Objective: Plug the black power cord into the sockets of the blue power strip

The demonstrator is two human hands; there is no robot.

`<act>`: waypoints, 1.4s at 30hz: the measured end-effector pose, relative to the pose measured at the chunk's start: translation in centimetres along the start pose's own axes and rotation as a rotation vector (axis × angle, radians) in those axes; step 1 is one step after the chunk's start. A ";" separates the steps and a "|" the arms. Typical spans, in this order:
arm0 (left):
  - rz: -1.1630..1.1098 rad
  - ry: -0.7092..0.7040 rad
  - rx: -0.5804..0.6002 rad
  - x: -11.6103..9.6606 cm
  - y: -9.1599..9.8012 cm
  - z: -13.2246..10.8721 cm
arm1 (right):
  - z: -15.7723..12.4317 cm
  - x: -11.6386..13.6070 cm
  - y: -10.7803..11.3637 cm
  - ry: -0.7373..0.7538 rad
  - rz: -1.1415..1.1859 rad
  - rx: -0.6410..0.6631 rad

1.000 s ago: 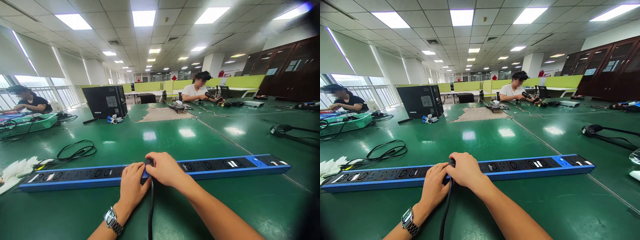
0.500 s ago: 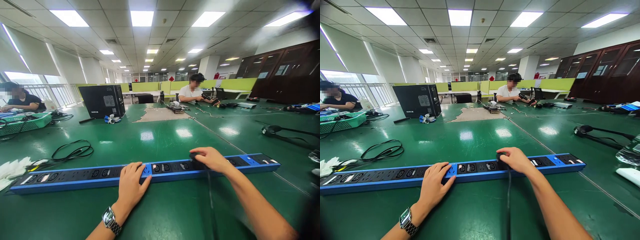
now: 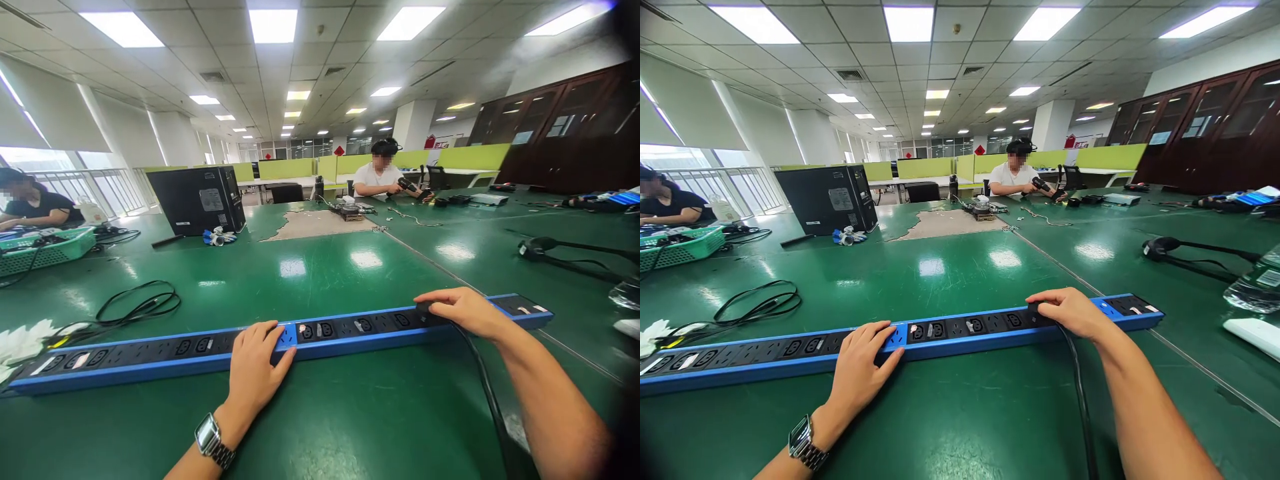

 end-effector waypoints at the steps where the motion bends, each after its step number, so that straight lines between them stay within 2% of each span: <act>1: -0.001 -0.001 -0.004 0.0 0.0 0.0 | 0.0 0.0 -0.1 0.004 0.010 -0.002; 9: -0.013 -0.010 -0.005 0.0 0.1 0.0 | 0.1 0.0 -0.9 0.006 0.066 0.007; 21: -0.014 -0.001 0.022 -0.1 0.2 0.0 | 0.2 -0.5 -1.1 -0.021 0.009 0.039; 24: -0.008 -0.009 -0.001 -0.1 0.3 0.0 | 0.4 0.2 -1.4 -0.032 -0.077 0.013; 29: 0.005 -0.016 -0.022 -0.1 0.2 -0.1 | 1.3 1.9 -2.8 -0.082 -0.420 0.008; 33: 0.002 -0.012 -0.009 -0.1 0.1 -0.2 | 1.6 2.1 -3.7 -0.099 -0.502 0.068; 38: 0.009 -0.006 -0.008 -0.1 0.1 -0.1 | 1.8 1.9 -3.7 -0.090 -0.595 0.128; 42: 0.007 -0.002 -0.006 -0.1 0.1 -0.2 | 2.3 2.3 -4.0 -0.067 -0.589 0.240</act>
Point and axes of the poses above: each hand's wrist, its own z-axis towards the middle knuckle, its own y-axis out of the back of the hand, x = y × z, the point moved 6 cm from there along z, towards the middle knuckle, and after that the axes turned 1 degree about y, right-handed, at the moved point
